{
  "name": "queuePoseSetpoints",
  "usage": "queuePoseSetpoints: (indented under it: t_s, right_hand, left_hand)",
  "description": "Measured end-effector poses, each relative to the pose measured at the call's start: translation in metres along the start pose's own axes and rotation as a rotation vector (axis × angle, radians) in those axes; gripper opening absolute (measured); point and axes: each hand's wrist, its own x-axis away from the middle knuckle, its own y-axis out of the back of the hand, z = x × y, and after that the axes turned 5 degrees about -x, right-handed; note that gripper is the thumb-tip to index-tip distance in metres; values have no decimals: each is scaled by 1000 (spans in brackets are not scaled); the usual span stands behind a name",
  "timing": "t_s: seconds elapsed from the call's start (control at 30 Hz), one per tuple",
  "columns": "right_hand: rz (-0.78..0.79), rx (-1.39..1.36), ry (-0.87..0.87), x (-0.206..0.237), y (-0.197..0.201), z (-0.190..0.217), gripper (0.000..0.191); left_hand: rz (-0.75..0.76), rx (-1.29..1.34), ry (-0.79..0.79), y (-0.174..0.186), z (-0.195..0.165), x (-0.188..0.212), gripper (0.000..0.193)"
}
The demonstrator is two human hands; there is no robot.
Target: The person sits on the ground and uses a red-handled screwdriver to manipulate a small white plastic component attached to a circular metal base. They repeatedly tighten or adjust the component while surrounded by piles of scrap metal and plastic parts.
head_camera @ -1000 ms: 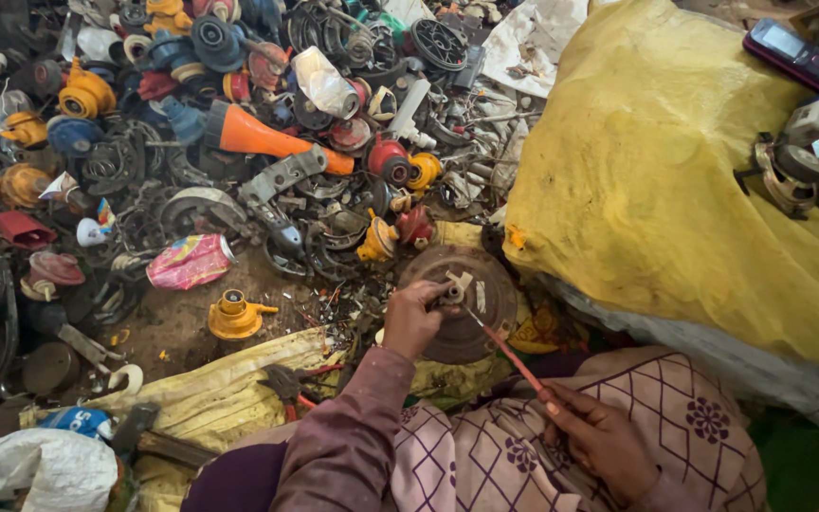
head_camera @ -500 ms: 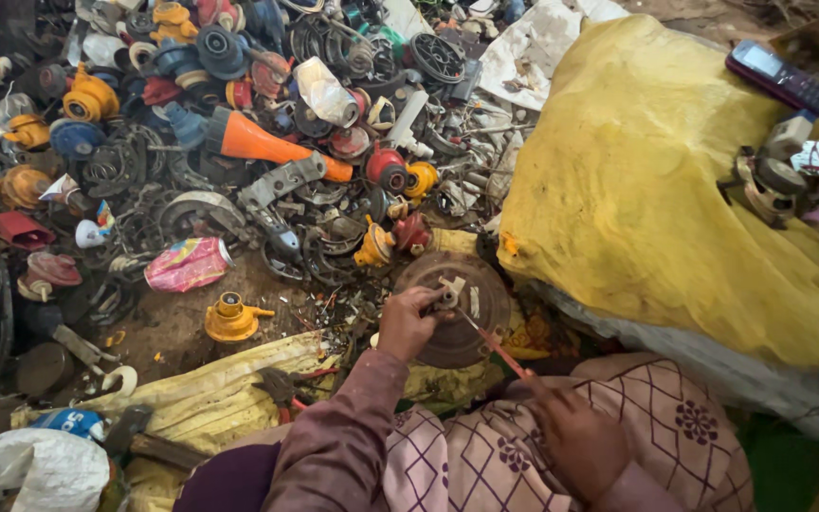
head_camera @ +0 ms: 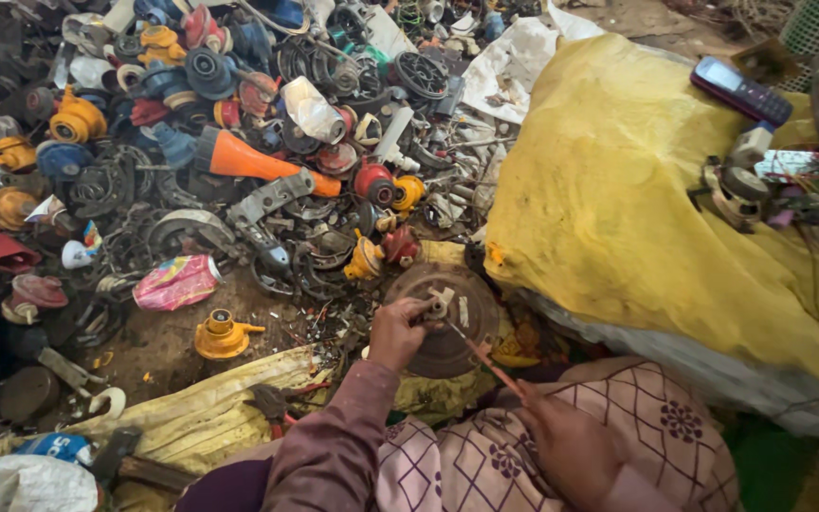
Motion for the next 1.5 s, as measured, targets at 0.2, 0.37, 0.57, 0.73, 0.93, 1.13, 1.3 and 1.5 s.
queuePoseSetpoints:
  t_s: [0.2, 0.37, 0.57, 0.73, 0.93, 1.13, 1.3, 1.5]
  right_hand:
    - [-94, -213, -38, 3, 9, 23, 41]
    - [63, -1138, -791, -13, 25, 11, 40]
    - [180, -388, -292, -14, 19, 12, 34]
    - [-95, 454, 173, -12, 38, 33, 54]
    - [112, -1119, -666, -18, 29, -7, 52]
    - [223, -595, -314, -27, 5, -40, 41]
    - [-137, 159, 207, -6, 17, -1, 51]
    - [-25, -1115, -607, -7, 29, 17, 46]
  left_hand:
    - [-43, 29, 29, -3, -2, 3, 41]
    - [-19, -4, -2, -1, -1, 0, 42]
    - [-37, -26, -48, 0, 0, -1, 40]
    - [-39, -1, -7, -3, -1, 0, 40]
    - [-55, 2, -58, 0, 0, -2, 41]
    - [-3, 53, 26, 4, -5, 0, 40]
    - [-24, 7, -16, 1, -5, -2, 38]
    - [-63, -29, -69, -4, 1, 0, 41]
